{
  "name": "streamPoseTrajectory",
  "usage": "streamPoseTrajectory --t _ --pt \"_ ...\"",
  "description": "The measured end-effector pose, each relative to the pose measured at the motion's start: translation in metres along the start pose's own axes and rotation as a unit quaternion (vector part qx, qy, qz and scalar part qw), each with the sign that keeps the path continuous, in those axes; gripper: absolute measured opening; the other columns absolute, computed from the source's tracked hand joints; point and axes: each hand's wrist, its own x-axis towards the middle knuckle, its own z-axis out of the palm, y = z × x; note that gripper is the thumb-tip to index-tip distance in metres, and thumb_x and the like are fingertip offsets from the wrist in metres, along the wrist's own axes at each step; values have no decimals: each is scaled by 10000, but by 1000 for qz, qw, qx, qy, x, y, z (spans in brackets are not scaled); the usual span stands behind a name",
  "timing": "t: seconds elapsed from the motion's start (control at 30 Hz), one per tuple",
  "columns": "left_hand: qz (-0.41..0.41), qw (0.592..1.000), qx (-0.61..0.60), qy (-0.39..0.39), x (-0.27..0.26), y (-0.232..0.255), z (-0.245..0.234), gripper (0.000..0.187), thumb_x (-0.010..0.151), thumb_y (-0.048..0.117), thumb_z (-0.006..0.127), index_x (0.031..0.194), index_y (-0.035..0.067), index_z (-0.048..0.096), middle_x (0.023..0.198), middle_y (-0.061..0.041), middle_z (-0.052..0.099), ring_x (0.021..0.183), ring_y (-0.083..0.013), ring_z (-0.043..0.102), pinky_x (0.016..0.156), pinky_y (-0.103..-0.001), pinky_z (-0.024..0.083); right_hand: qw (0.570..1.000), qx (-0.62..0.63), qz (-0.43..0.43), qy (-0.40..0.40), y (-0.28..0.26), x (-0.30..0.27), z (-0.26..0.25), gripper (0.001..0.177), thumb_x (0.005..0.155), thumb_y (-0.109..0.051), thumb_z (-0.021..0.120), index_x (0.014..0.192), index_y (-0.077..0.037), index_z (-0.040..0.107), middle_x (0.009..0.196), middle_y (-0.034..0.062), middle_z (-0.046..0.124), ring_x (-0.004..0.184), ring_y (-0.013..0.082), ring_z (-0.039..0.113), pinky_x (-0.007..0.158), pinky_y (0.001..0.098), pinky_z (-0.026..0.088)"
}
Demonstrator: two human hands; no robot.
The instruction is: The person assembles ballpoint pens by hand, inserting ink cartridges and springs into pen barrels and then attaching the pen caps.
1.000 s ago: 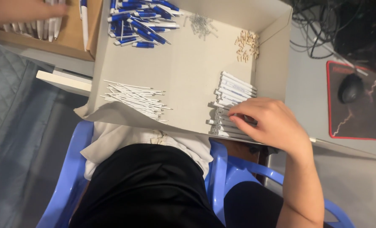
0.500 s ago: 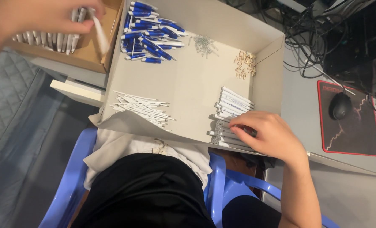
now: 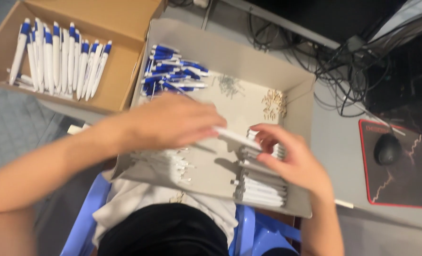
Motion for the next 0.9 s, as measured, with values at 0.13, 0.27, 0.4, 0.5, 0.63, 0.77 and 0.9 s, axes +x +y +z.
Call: streamPoseTrajectory --t 0.13,0.27,0.4,0.5,0.63,0.77,0.9 --pt "129 987 -57 81 12 -14 47 275 1089 194 423 1291 122 596 919 -31 607 732 -229 635 600 -350 554 999 34 21 -9 -2 11 2 462 867 -162 767 1302 -38 674 844 130 798 683 257 739 680 397 619" --pt "137 986 -67 73 12 -11 44 286 1104 269 376 1318 144 520 947 -63 605 765 -261 657 614 -365 584 999 20 17 -33 -7 11 5 359 889 -121 721 1229 -8 708 813 198 794 662 343 751 637 425 616" --pt "110 985 -134 -14 18 -6 25 277 1086 201 433 1257 90 621 955 -72 657 715 -239 662 572 -384 533 996 -48 -25 -77 -2 10 3 303 1000 -344 606 1198 -138 708 916 17 798 754 214 752 686 324 535" --pt "134 982 -135 15 16 -9 25 247 1065 168 520 1258 50 618 884 -96 677 651 -263 652 533 -397 524 997 -47 -16 -56 -1 9 2 280 1017 -316 567 1183 -148 719 929 13 808 761 217 764 681 326 538" --pt "95 987 -127 27 8 -21 29 306 1056 222 553 1337 114 609 929 -102 720 713 -334 680 594 -428 491 999 -41 17 -23 2 8 1 275 1036 -308 525 1111 -149 738 866 23 790 741 227 743 675 330 525" --pt "88 990 -93 60 5 -26 19 271 1027 240 624 1270 142 692 837 -40 716 697 -291 670 621 -405 496 999 -42 10 0 -3 12 -1 307 1048 -315 505 1117 -139 748 867 27 794 734 229 748 662 337 527" --pt "123 985 -66 98 2 -48 26 325 1019 258 678 1322 148 638 785 -26 724 585 -234 658 540 -395 501 1000 -20 -4 -5 -6 22 -6 294 1079 -290 495 1076 -89 710 954 61 786 801 260 755 715 338 550"
